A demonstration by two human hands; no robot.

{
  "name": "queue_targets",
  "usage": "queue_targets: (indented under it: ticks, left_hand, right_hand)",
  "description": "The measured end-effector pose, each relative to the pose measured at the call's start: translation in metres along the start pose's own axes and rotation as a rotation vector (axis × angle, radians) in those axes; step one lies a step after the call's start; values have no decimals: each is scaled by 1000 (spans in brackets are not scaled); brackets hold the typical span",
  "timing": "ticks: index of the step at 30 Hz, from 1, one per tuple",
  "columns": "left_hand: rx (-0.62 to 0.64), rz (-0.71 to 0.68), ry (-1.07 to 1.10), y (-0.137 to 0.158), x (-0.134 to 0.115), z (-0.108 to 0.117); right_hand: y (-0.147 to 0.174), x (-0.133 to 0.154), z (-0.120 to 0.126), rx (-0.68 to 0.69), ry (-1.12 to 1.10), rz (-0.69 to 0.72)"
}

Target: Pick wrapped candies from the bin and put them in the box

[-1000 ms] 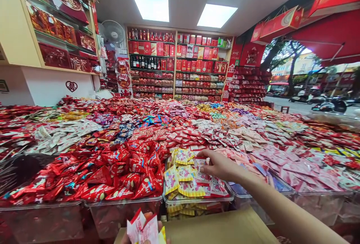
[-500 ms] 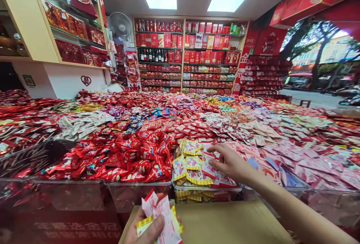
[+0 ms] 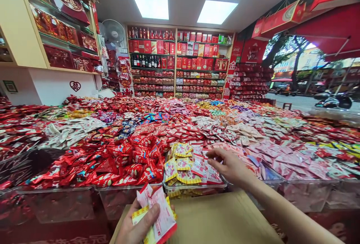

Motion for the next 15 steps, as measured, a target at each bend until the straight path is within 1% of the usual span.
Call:
queue_targets:
  ticks: [2, 4, 6, 8, 10, 12, 13, 15]
  left_hand:
    - [22, -55, -14, -3, -15, -20]
    - [95, -122, -34, -11, -31, -46]
    - [179, -199, -61, -22, -44, -70]
    - [229, -274, -66, -33, -52, -87]
    - [233, -307, -40, -42, -54, -95]
    - [200, -294, -16, -47, -51, -94]
    - [180, -274, -16, -49, -48, -91]
    - [181, -232, -22, -48, -43, -85]
  right_hand:
    - [5, 24, -19, 119, -226, 6]
    - [9, 50, -38, 227, -404, 35]
    - [8, 66, -48, 252, -497, 91]
    - [4, 68, -50, 217, -587, 106]
    - [-3, 55, -48, 158, -714, 39]
    - [-7, 39, -43, 89, -818, -25]
    - [-9, 33, -38, 44, -838, -36]
    - [-9, 26, -25, -60, -794, -4]
Point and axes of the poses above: each hand's wrist, its own y-axis away from the middle knuckle, its own z-axis out of the back of the hand, x = y × z, the point moved 9 cm from there along -y, towards the middle knuckle, and after that the axes turned 3 degrees about -y, right-handed, at the moved point
